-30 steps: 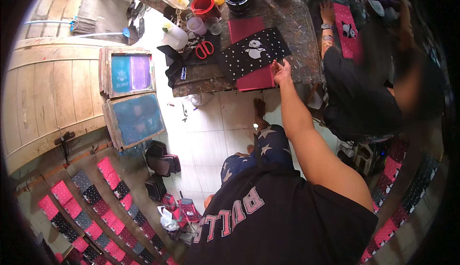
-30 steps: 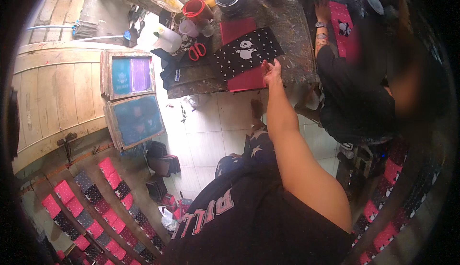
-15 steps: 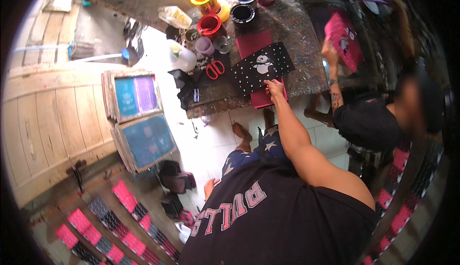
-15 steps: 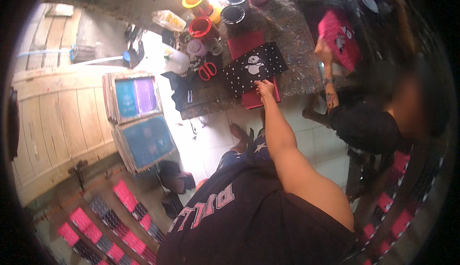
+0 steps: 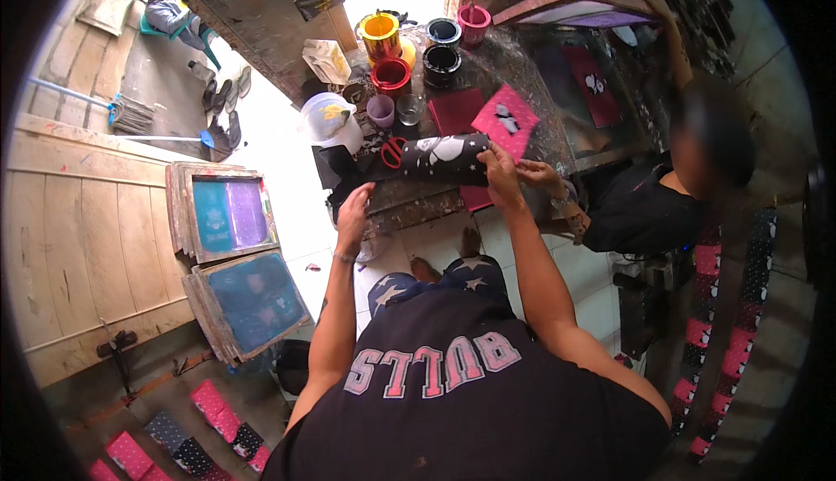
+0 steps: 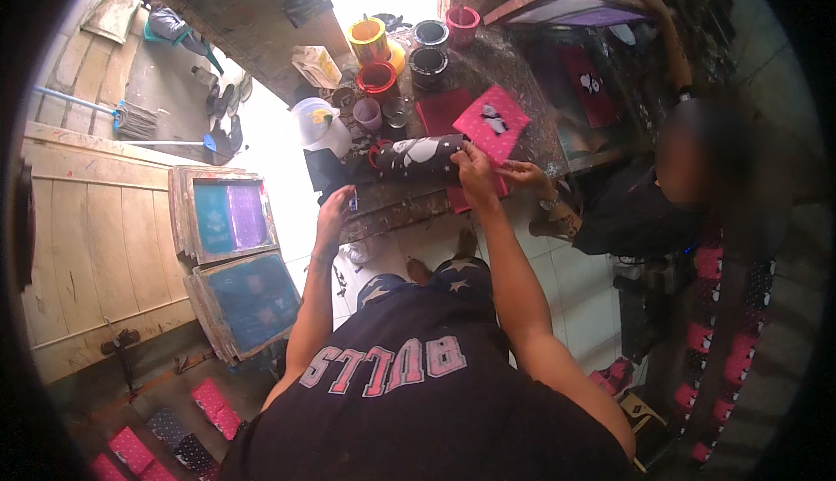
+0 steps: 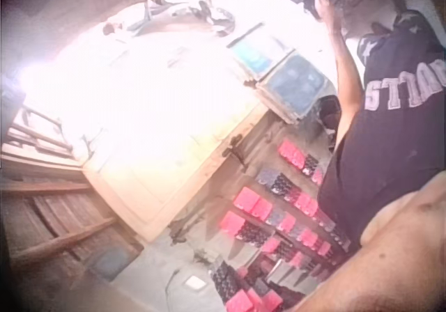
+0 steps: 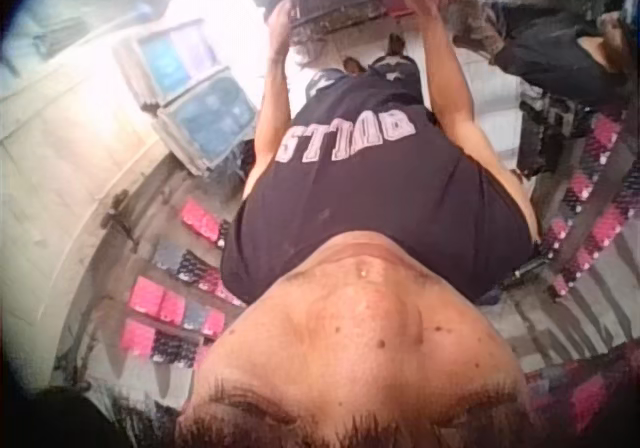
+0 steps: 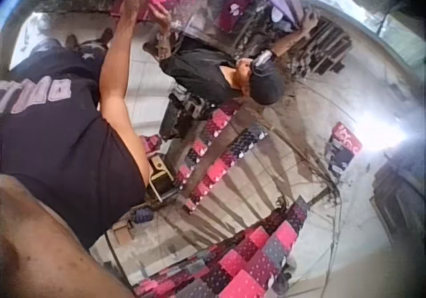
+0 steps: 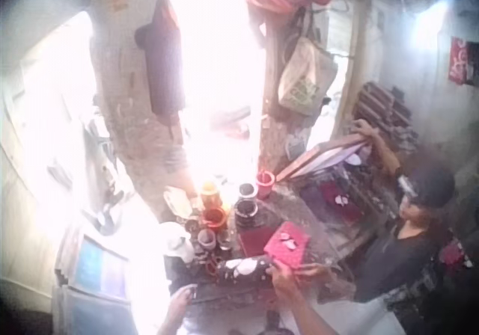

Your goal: The person repeatedly picks up small patterned panels from a workbench, walks to a wall, and hangs them in a sequence. The person handles both black and pink panels with panda and star motifs, placing them one at a time onto the wall surface.

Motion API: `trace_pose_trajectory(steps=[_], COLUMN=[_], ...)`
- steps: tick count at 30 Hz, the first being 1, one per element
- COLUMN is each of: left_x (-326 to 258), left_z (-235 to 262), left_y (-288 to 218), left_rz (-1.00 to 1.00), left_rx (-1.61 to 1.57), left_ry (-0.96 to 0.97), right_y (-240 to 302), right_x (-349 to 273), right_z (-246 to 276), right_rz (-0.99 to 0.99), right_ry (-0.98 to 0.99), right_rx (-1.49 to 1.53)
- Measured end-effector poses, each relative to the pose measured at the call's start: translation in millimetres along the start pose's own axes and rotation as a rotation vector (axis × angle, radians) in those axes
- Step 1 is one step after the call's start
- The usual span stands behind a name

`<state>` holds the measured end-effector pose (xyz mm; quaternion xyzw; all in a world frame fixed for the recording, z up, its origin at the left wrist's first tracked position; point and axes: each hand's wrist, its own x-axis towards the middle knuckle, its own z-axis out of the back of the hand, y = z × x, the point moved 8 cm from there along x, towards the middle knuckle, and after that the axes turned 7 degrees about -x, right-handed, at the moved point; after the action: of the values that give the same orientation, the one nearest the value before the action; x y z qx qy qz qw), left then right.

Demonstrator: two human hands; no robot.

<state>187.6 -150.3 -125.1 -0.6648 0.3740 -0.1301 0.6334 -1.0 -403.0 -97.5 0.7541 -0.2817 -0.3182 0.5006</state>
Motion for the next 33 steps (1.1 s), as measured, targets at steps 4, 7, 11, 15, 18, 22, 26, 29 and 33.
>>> trace_pose_trajectory(steps=[4, 7, 11, 15, 18, 22, 26, 29, 33], left_x=[11, -9, -30, -30, -31, -42, -58, -73, -90], left_z=[-55, -67, -59, -54, -34, -7, 8, 9, 2], left_y=[-8, 0, 12, 22, 28, 26, 25, 21, 15], left_rz=[0.264, 0.396, 0.376, 0.39, 0.381, 0.3, 0.278, 0.244, 0.182], left_rx=[-0.469, -0.742, -0.782, -0.696, -0.62, -0.68, -0.687, -0.655, -0.635], left_ry=[0.138, 0.118, 0.114, 0.157, -0.024, -0.227, -0.369, -0.468, -0.563], right_y=[2, -20, -50, -85, -106, -147, -191, -208, -194], right_x=[-34, -48, -55, -50, -28, 38, 109, 138, 153], right_z=[-25, -31, -26, 0, 45, 148, 193, 194, 185], right_rz=[-0.113, -0.199, -0.248, -0.443, -0.535, -0.647, -0.717, -0.825, -0.731], right_ry=[0.065, 0.054, 0.037, 0.153, 0.102, -0.381, -0.475, -0.392, -0.357], right_rx=[0.011, -0.036, -0.188, -0.301, -0.01, -0.045, 0.299, 0.441, 0.546])
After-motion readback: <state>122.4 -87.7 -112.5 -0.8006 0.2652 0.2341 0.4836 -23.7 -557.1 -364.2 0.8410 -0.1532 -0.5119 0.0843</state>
